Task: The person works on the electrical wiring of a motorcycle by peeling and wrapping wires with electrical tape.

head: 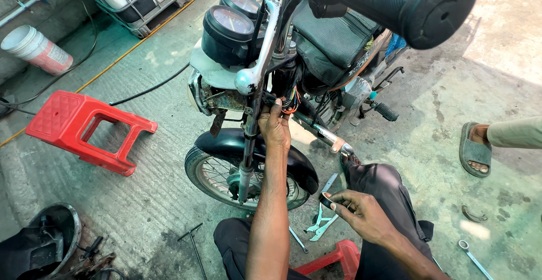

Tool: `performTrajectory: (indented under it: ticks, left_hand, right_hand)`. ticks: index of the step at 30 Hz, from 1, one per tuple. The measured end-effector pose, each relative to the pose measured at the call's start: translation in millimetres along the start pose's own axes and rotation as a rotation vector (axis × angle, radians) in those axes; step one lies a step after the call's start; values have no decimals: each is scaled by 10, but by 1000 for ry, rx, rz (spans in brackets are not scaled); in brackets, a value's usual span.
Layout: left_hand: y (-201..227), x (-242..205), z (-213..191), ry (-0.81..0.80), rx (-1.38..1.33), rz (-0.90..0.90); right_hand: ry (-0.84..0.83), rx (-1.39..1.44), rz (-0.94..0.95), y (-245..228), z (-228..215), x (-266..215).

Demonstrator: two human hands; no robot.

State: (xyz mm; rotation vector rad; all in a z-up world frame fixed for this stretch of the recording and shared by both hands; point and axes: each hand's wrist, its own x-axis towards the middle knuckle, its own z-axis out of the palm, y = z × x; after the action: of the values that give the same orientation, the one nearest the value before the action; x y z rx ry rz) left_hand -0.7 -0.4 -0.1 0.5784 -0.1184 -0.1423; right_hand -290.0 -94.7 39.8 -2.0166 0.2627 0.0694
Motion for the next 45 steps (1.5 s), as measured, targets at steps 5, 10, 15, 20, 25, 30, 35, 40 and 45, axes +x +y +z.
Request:
performTrajectory:
  ticks: [5, 10, 15, 20, 25, 30, 35, 40, 45]
  left_hand:
    - [-9, -16, 5, -28, 7, -5]
    - [-47, 21, 69, -12, -24, 33]
    - [-5, 42, 16, -15, -96, -86]
    - [-16, 95, -75, -144, -171, -105]
    - [14, 87, -98, -117, -131, -130]
    - [-4, 67, -105, -74, -117, -132]
    - [-98, 120, -83, -13, -74, -76]
    - [-103, 104, -22, -29, -16, -21]
    - [3, 16, -6, -126, 325, 35]
  right_hand:
    - [273, -21, -198, -489, -357, 589]
    - [440, -122, -539, -1165, -492, 1469]
    - [411, -298, -553, -1370, -401, 1857]
    - [443, -455, -608, -1234, -307, 1930]
    - [379, -346, -682, -1173, -310, 1957]
    - [273, -399, -547, -1161, -327, 1975]
    - [259, -408, -640, -1142, -411, 1981]
    - [183, -456, -694, -1182, -485, 1996]
    - [141, -483, -644, -1237, -490, 1948]
